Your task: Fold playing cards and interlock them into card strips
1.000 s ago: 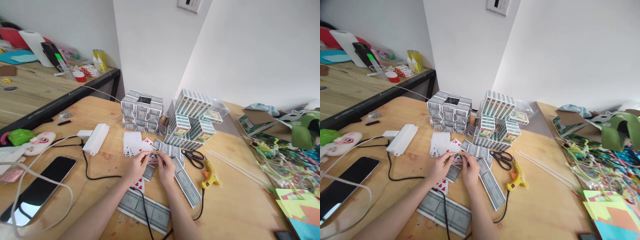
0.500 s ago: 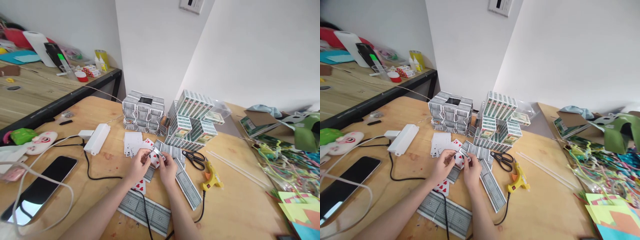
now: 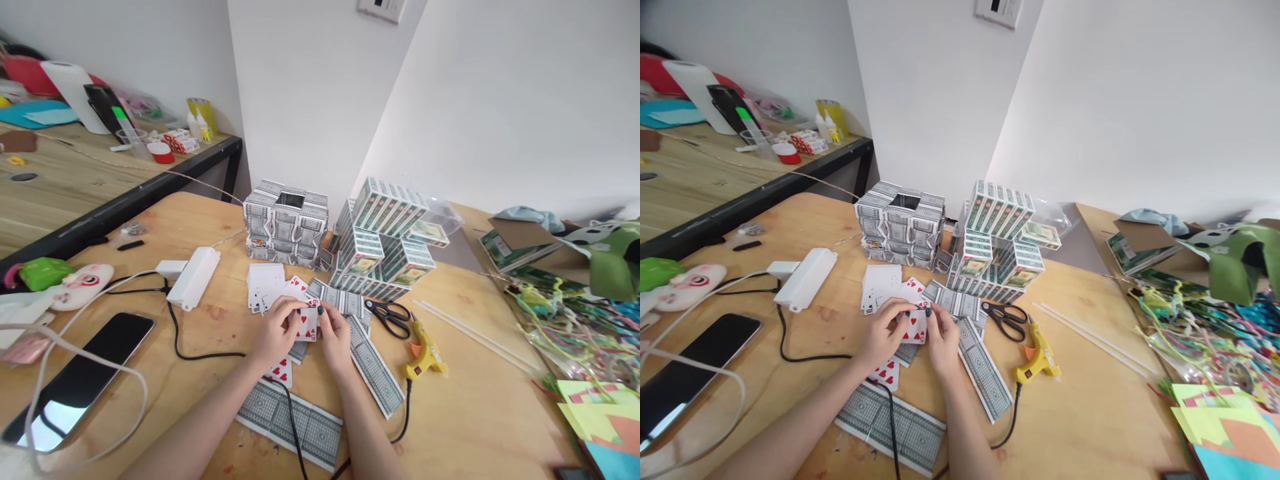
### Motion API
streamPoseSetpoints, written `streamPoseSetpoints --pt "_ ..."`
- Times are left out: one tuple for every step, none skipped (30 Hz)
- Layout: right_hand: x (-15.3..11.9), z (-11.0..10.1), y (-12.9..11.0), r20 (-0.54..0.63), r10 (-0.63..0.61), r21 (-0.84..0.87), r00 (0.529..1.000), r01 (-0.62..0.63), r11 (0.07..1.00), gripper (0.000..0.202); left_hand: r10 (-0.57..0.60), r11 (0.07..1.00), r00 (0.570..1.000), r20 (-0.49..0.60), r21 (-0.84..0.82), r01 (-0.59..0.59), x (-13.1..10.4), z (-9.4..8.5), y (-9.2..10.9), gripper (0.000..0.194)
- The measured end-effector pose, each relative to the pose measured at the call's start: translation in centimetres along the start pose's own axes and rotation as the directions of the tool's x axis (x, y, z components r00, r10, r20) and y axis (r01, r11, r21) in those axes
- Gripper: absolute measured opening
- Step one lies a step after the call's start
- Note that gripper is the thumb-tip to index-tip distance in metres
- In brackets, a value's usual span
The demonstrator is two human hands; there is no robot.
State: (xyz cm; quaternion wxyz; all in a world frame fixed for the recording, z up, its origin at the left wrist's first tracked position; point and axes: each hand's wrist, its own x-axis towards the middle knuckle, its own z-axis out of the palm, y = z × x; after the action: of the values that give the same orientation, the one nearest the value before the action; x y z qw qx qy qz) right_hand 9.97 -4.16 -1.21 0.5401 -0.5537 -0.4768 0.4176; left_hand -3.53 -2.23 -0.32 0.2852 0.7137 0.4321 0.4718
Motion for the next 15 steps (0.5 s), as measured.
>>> streamPoseSetpoints --pt "0.0 0.01 -0.15 0.021 0.005 0.021 1.0 -0.005 1.0 0.033 0.002 1.0 1.0 0.005 -0.004 -0.002 0.0 -0.02 0.03 0.024" --pt "-0.01 0.02 -0.27 0.032 0.004 0.032 0.999 -0.005 0.999 0.031 0.003 1.0 1.0 0.009 -0.007 -0.003 0.0 -0.02 0.04 0.024" --pt "-0.01 0.03 -0.37 0.038 0.003 0.038 0.999 -0.004 0.999 0.03 0.005 1.0 1.0 0.012 -0.009 -0.005 -0.01 -0.01 0.01 0.025" --pt "-0.01 0.04 -0.43 0.038 0.003 0.041 0.999 -0.004 0.999 0.029 0.007 1.0 1.0 0.014 -0.01 -0.007 -0.03 0.01 -0.04 0.026" --pt "0.0 0.04 -0.46 0.038 0.006 0.047 0.999 -0.008 0.999 0.029 0.011 1.0 1.0 0.014 -0.012 -0.011 -0.05 0.05 -0.1 0.026" --pt "0.01 0.05 -0.46 0.039 0.009 0.056 0.999 -0.011 0.998 0.029 0.016 1.0 1.0 0.011 -0.014 -0.016 -0.07 0.08 -0.17 0.026" --pt "0.03 0.04 -0.45 0.046 0.011 0.065 0.999 -0.014 0.998 0.028 0.018 1.0 1.0 0.008 -0.016 -0.018 -0.09 0.11 -0.23 0.026" --pt "0.05 0.04 -0.41 0.053 0.01 0.072 0.999 -0.013 0.997 0.028 0.016 1.0 1.0 0.007 -0.019 -0.016 -0.09 0.14 -0.27 0.026" --pt "0.06 0.03 -0.37 0.059 0.007 0.077 0.998 -0.011 0.997 0.027 0.01 1.0 1.0 0.01 -0.022 -0.01 -0.08 0.15 -0.3 0.026" --pt "0.08 0.01 -0.32 0.06 0.002 0.078 0.998 -0.007 0.997 0.026 0.001 1.0 1.0 0.015 -0.025 -0.001 -0.07 0.16 -0.31 0.025" --pt "0.1 0.0 -0.27 0.058 -0.002 0.075 0.998 -0.002 0.997 0.026 -0.009 1.0 1.0 0.021 -0.026 0.01 -0.05 0.17 -0.33 0.025" --pt "0.11 -0.02 -0.2 0.053 -0.007 0.065 0.999 0.004 0.998 0.025 -0.02 0.999 0.999 0.026 -0.025 0.021 -0.03 0.18 -0.36 0.024" --pt "0.12 -0.03 -0.11 0.048 -0.012 0.049 0.999 0.01 0.999 0.025 -0.03 0.999 0.999 0.027 -0.023 0.031 -0.02 0.19 -0.41 0.024" --pt "0.13 -0.03 -0.01 0.043 -0.018 0.027 0.999 0.017 1.0 0.025 -0.04 0.999 0.999 0.023 -0.019 0.04 -0.02 0.2 -0.49 0.023" --pt "0.12 -0.03 0.12 0.036 -0.027 0.001 0.999 0.027 1.0 0.025 -0.049 0.999 0.999 0.013 -0.011 0.049 -0.03 0.23 -0.6 0.022"
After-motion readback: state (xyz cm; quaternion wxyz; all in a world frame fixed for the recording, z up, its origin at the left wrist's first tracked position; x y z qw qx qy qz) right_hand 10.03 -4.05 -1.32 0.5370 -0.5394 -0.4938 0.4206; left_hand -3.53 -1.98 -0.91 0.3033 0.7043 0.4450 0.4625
